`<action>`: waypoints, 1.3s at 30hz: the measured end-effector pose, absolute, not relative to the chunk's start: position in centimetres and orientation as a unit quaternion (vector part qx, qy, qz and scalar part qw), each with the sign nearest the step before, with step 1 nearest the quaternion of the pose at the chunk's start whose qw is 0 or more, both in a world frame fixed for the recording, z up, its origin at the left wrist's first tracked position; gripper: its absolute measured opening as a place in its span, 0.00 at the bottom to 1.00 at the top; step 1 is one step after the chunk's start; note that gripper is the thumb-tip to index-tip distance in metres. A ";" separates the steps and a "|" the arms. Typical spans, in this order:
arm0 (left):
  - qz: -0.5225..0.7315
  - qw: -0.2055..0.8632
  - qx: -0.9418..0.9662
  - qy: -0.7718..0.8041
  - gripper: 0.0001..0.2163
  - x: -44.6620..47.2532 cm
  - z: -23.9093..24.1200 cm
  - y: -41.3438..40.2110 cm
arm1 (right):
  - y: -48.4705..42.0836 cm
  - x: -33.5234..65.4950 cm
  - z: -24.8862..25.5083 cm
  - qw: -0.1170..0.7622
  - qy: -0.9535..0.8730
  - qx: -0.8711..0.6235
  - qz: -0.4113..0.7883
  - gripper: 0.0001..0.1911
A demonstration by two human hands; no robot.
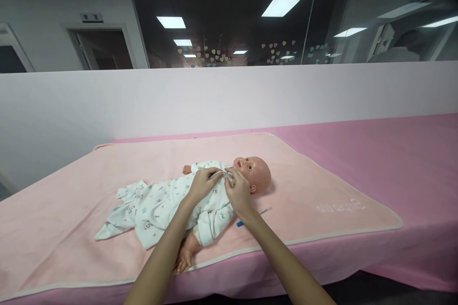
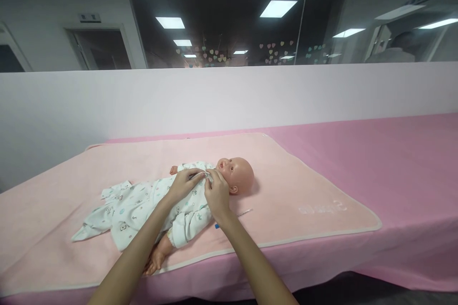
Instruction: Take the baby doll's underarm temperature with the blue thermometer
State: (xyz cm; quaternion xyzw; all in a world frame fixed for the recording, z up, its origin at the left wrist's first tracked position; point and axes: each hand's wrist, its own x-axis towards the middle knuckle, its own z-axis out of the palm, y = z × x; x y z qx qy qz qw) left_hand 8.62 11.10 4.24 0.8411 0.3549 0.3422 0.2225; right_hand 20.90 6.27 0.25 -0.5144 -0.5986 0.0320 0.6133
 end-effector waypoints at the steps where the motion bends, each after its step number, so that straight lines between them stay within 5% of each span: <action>1: 0.346 0.226 0.839 0.355 0.15 8.7 4.2 11.1 | 6.1 21.0 0.2 0.612 -0.602 -0.513 0.033 0.15; 39: 0.367 0.110 0.832 0.402 0.10 8.6 3.5 9.7 | 7.6 20.8 -0.9 0.546 -0.630 -0.552 0.041 0.14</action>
